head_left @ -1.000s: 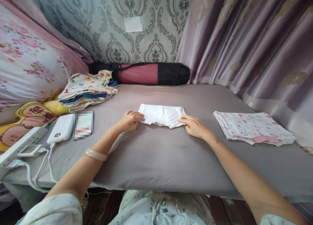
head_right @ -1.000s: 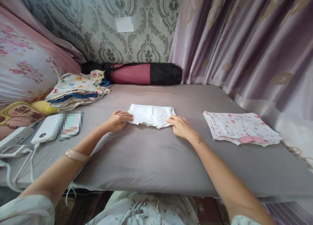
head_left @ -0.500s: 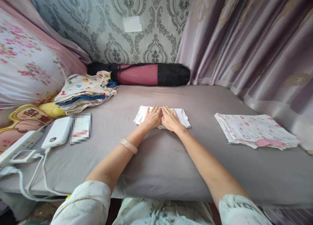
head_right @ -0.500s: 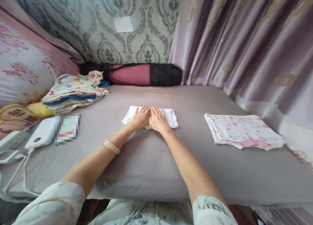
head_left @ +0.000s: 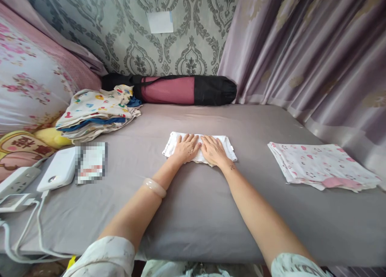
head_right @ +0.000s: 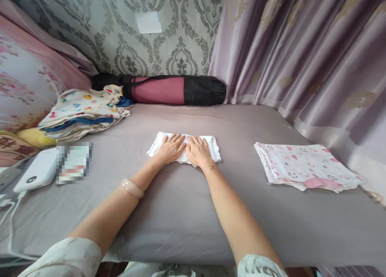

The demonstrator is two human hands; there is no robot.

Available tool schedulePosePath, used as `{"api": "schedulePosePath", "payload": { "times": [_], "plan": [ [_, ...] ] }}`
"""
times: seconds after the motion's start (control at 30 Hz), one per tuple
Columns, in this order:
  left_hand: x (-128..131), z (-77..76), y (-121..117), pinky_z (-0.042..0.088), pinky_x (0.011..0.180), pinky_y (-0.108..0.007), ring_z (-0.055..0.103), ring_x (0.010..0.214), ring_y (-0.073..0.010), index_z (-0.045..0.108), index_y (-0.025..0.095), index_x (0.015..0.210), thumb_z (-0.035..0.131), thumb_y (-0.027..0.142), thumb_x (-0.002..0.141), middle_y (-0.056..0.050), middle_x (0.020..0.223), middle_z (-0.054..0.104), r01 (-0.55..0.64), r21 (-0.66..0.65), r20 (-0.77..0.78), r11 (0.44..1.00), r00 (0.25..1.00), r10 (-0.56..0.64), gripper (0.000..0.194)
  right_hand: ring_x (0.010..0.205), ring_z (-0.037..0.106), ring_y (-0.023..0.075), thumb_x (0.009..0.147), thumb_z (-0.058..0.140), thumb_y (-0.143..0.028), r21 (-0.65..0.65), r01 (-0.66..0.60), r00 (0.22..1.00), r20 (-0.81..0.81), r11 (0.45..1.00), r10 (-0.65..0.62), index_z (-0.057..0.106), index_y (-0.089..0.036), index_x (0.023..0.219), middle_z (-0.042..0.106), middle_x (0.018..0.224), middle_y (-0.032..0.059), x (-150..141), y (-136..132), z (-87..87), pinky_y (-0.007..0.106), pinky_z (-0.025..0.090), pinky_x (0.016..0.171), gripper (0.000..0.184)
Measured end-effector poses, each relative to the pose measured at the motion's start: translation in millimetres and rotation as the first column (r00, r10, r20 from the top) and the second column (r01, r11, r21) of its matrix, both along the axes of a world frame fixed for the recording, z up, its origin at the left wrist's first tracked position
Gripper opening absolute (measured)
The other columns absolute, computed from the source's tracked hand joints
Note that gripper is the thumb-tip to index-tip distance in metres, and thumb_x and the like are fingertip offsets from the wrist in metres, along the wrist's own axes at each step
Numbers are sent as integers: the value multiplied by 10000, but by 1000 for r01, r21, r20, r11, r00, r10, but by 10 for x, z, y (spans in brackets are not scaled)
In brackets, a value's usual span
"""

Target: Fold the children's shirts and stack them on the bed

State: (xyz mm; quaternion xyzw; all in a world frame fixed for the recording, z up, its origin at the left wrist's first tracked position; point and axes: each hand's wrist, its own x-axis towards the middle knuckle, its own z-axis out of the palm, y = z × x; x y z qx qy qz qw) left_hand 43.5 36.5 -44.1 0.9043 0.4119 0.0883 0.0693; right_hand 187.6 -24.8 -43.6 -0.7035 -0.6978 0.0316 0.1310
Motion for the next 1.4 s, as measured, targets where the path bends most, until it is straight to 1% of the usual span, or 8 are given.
{"api": "schedulePosePath", "payload": {
  "times": [0.3,0.6,0.7,0.87,1.07,1.2,1.3,1.4],
  "plan": [
    [-106,-70,79,224,1127,-518,342,1381,-309,464,203,1370,262,463,987,-123,1461,452,-88,62,23,994,996,87,505,1405,308,255,977,271,-296,10,115,993,22,993,-116,443,-103,1416,420,1492,125,84,16,-69,417,184,1165,510],
    [-261,-133,145,243,1129,-534,305,1410,-317,444,151,1389,250,477,978,-172,1479,420,-210,47,41,977,977,208,559,1433,253,256,987,237,-330,-31,233,972,16,972,-233,422,-47,1425,362,1520,154,146,-38,-54,446,143,1172,553],
    [-336,-154,172,249,1124,-548,307,1410,-324,434,142,1404,226,470,982,-176,1494,398,-243,35,37,969,970,242,574,1443,224,252,986,222,-327,-51,261,965,26,964,-260,399,-59,1443,328,1537,150,213,-56,-74,443,145,1170,559],
    [-465,-158,217,252,1120,-561,304,1414,-321,417,184,1428,219,424,989,-137,1509,388,-227,47,32,973,974,226,538,1445,212,271,983,204,-333,-67,290,957,27,955,-289,350,-61,1471,277,1559,149,328,-92,-101,458,160,1165,578],
    [-556,-130,278,246,1127,-555,273,1428,-316,365,192,1464,214,438,991,-110,1547,322,-217,-37,-8,975,976,217,554,1445,211,283,978,220,-340,-80,323,946,14,943,-323,325,-59,1479,255,1565,161,386,-107,-106,466,186,1155,584],
    [-573,-125,289,247,1124,-560,270,1429,-321,361,197,1466,226,446,989,-106,1553,309,-213,-52,-17,976,977,212,554,1445,208,287,978,220,-349,-102,319,948,8,942,-319,315,-43,1481,244,1569,160,389,-110,-88,467,201,1152,596],
    [-544,-83,263,228,1123,-588,253,1434,-330,378,200,1458,252,428,988,-116,1541,333,-208,7,1,978,978,208,538,1440,227,282,982,225,-336,-72,321,947,27,944,-320,339,-64,1475,277,1558,155,366,-125,-31,484,171,1157,574],
    [-472,-7,209,148,1154,-583,208,1453,-311,383,177,1460,252,410,991,-126,1536,340,-176,154,40,972,984,172,539,1445,211,274,985,236,-313,58,275,958,71,960,-278,359,-95,1471,289,1557,142,320,-141,39,511,107,1165,547]
  ]
}}
